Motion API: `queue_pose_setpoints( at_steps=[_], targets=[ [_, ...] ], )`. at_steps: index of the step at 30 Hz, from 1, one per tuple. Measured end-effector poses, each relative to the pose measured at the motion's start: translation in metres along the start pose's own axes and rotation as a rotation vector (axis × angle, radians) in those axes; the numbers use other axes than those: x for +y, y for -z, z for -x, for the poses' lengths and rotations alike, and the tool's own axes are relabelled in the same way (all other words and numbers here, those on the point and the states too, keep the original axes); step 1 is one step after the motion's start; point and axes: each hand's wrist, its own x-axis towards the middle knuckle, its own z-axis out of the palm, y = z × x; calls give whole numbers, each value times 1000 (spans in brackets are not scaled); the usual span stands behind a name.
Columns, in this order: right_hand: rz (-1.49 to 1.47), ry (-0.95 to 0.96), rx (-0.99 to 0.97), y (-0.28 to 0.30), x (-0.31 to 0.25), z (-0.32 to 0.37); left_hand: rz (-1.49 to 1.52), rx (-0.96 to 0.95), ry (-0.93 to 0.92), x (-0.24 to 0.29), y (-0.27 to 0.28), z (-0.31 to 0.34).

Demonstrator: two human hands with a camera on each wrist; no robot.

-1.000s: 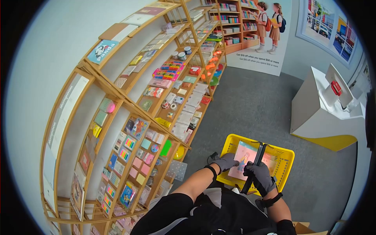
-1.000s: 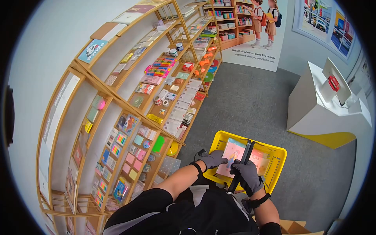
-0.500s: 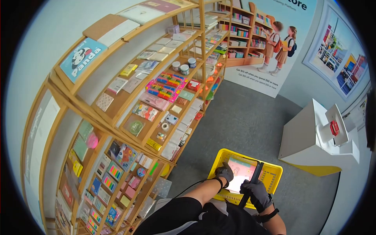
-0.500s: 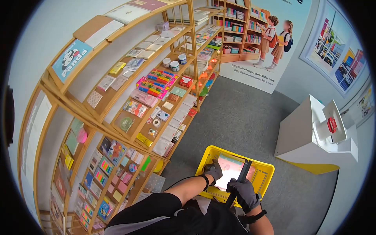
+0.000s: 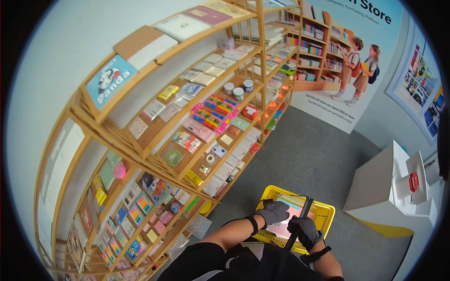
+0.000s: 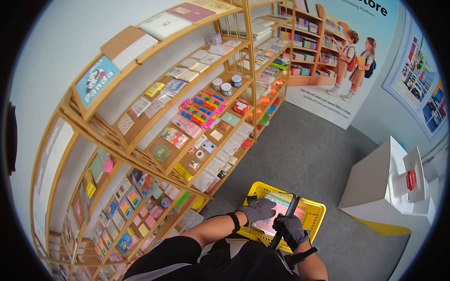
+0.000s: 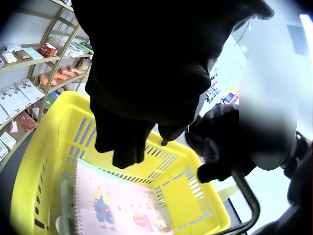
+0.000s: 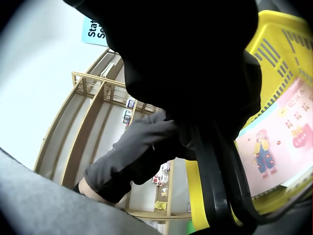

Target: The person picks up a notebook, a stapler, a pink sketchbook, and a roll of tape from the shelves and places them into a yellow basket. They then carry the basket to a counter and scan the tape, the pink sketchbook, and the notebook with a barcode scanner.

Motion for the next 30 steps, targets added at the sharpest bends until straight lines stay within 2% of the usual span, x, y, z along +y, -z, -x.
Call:
queue_pose_setpoints(
  at_steps=[2,3,6,9,11,14,18,19,21,22,24,26,28,29,30],
  targets=[
    [-35,-3,-85,15,-6,-15,159,-54,-99,8,1,-8],
    [-13,-37,-85,18,-14,-20,134,-35,-93,15,9,-9],
    [4,-86,-88,31,-31,-35,265,-198,-10,50,31,-4],
    [79,-22,-201,60,-45,-44,178,-203,-36,78,45,-14],
    [64,1,-196,76,-56,-35,136,-207,-51,89,41,-26],
    [37,33,-176,104,-70,-26,15,-36,-128,87,12,-53],
    [-163,45,-114,146,-65,-20,16,-213,-45,115,34,-64],
    [-188,45,-115,158,-64,-21,12,-223,-50,109,29,-67],
    [-229,49,-120,180,-66,-26,-13,-47,-49,83,18,-78],
    [-232,52,-118,190,-66,-31,-16,-49,-52,69,17,-77],
    [-188,38,-71,213,-61,-42,-63,103,-12,42,20,-72],
    [-167,32,-41,239,-53,-60,80,37,221,44,51,-54],
    [-29,199,-95,279,-24,-99,191,53,372,-10,43,-53],
    [41,284,-123,293,-16,-113,130,-36,501,-44,32,-49],
    [42,289,-119,301,-15,-121,66,-123,624,-71,32,-49]
  ],
)
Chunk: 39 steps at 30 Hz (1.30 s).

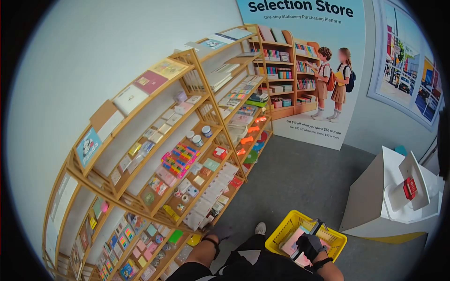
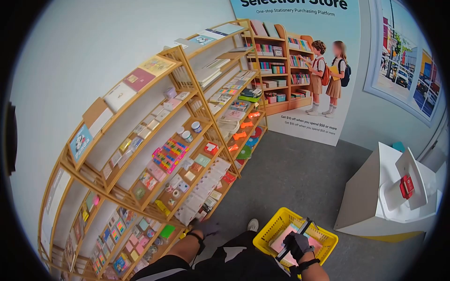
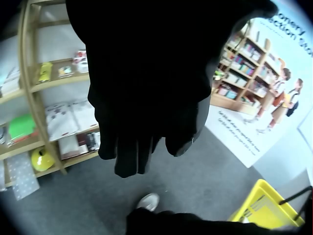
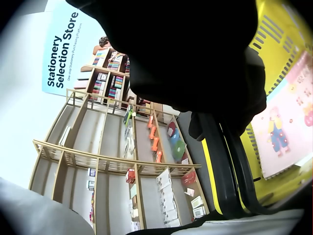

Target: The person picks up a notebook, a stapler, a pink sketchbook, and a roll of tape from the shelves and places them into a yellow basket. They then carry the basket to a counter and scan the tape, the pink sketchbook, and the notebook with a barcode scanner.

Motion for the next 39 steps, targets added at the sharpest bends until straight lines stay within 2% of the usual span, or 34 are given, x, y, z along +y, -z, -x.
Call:
queue_pose_setpoints(
  at_steps=[1,2,3,4,6,8,10,12,13,15,16,17,18,19,20,22,23,24,25,27,28,31,32,35,36,39],
  targets=[
    [139,30,7,8,-2,-3,-65,-62,-83,5,16,23],
    [279,59,18,17,-4,-7,-230,104,-172,-89,-49,-62],
    [419,89,34,23,-13,-14,-181,13,-95,-84,-41,-48],
    [424,97,54,27,-22,-24,-135,-80,-23,-78,-34,-40],
    [621,173,17,28,-46,-42,-216,-306,-107,-77,-34,-77],
    [744,209,27,17,-87,-60,-111,-332,-100,-58,-24,-108],
    [843,208,44,-9,-146,-83,6,-361,-91,-22,1,-154],
    [904,171,45,-4,-161,-103,353,-357,7,11,11,-193],
    [737,159,44,8,-150,-128,526,-345,67,25,19,-209],
    [406,144,37,37,-134,-179,546,-231,-52,68,53,-241],
    [418,136,35,15,-166,-185,611,-235,-115,103,91,-233],
    [659,151,-20,1,-211,-191,673,-239,-177,139,132,-215],
    [894,161,-79,-36,-269,-204,786,-221,-246,165,159,-201],
    [1124,171,-144,-71,-299,-204,896,-199,-311,186,178,-195],
    [1122,161,-152,-76,-302,-219,864,-201,-334,199,188,-205],
    [633,51,-44,-76,-300,-258,844,-202,-348,226,207,-216],
    [392,-9,7,-78,-302,-272,823,-182,-420,241,218,-211],
    [398,-25,-9,-88,-312,-284,804,-159,-490,255,224,-206],
    [300,-117,29,-99,-322,-299,822,-150,-473,268,226,-205],
    [100,-302,106,-122,-346,-330,632,46,-810,292,232,-201],
    [102,-317,86,-127,-355,-344,638,58,-788,305,236,-197],
    [1177,274,-484,-136,-381,-379,310,104,-740,349,266,-173],
    [1167,276,-510,-137,-383,-389,314,114,-716,355,274,-168],
    [579,-248,-496,-138,-391,-430,278,114,-465,374,294,-161],
    [582,-256,-528,-139,-400,-437,292,126,-438,379,295,-161],
    [879,-48,-781,-147,-426,-446,416,208,-438,384,282,-171]
  ],
)
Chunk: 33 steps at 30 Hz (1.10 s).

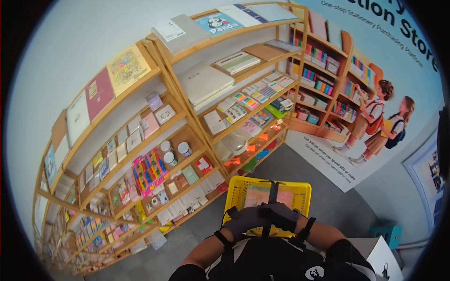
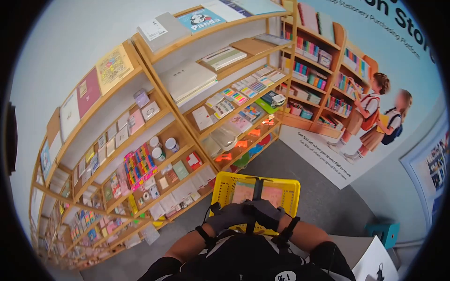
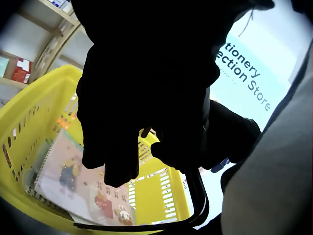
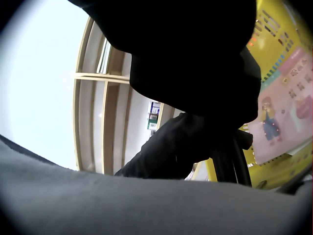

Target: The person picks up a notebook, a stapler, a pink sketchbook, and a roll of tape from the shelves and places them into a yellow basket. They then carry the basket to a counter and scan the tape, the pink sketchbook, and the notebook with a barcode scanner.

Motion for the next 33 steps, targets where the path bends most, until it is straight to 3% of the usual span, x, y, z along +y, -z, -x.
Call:
queue_pose_setpoints(
  at_steps=[5,9,12,13,16,19,21,24,25,28,33],
  targets=[
    [193,-2,-309,23,-7,-11,-20,66,246,-17,-42,-6],
    [275,213,-465,21,11,-26,187,221,379,2,-61,15],
    [420,538,-568,8,29,-42,285,328,498,7,-73,36],
    [420,562,-630,2,18,-39,311,374,538,11,-75,47],
    [368,357,-754,-4,-17,-26,385,522,542,24,-82,65],
    [263,329,-866,-27,-8,-28,469,555,590,28,-88,83],
    [218,292,-890,-34,-1,-34,512,546,583,25,-94,86],
    [155,601,-882,-56,6,-27,757,640,417,-1,-125,103],
    [160,585,-875,-60,5,-23,768,628,409,-9,-134,105],
    [254,708,-891,-75,-14,-11,1214,851,231,-27,-155,114],
    [128,530,-1078,-127,-14,-14,1334,937,65,-41,-163,141]
  ],
)
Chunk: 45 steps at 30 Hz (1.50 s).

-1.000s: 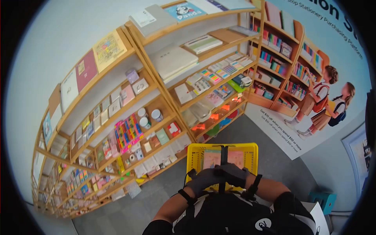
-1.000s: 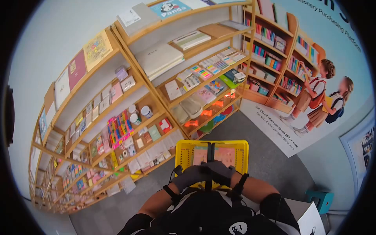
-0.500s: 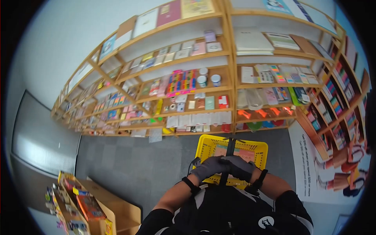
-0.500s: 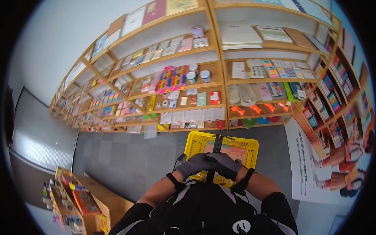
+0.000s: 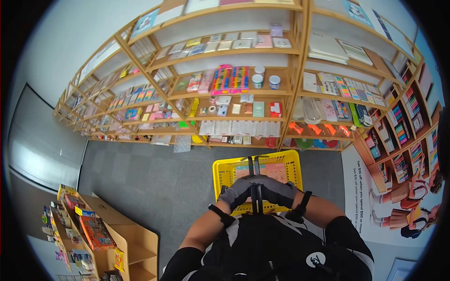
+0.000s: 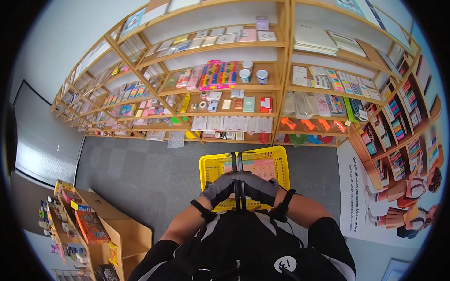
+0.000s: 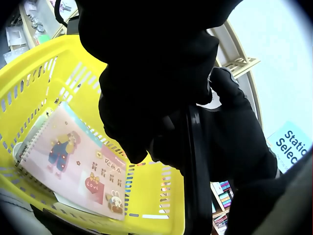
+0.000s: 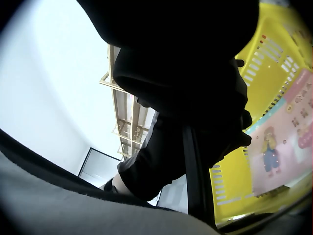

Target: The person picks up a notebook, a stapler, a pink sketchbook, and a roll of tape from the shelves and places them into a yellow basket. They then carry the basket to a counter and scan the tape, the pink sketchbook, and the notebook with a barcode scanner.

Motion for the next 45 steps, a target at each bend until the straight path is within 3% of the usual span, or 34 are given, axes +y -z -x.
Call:
queue_pose_setpoints(
  at_steps=[3,4,7,12,16,19,20,23,28,31,32,35,36,39,44,45],
  targets=[
    [27,74,-27,-18,-24,-26,-620,-89,-222,15,30,19],
    [40,78,-53,-24,-30,-37,-613,-66,-240,23,41,26],
    [195,-66,-111,-43,-36,-59,-108,12,21,58,62,53],
    [223,-135,-208,-92,-29,-118,-264,-35,2,78,133,106],
    [269,-66,-276,-125,-18,-168,-307,-19,-122,66,182,137],
    [-98,-327,-292,-143,-10,-205,-205,130,-39,72,208,157],
    [-96,-327,-300,-149,-12,-219,-201,136,-43,74,218,163],
    [-231,-588,-338,-171,-13,-265,128,294,-12,74,246,186],
    [-306,-584,-439,-206,8,-336,87,529,35,89,290,237],
    [39,-165,-702,-225,34,-380,241,671,-206,69,327,249],
    [25,-158,-715,-229,40,-394,240,690,-199,64,340,254],
    [349,149,-1013,-242,17,-450,466,801,-213,68,376,271],
    [330,166,-1023,-248,22,-471,461,825,-206,73,388,274],
    [-88,-471,-1073,-266,40,-521,597,987,-241,91,419,279],
    [-119,-481,-1203,-271,36,-603,660,976,-202,115,477,281],
    [-157,-268,-1265,-274,45,-615,685,992,-221,122,484,281]
  ],
)
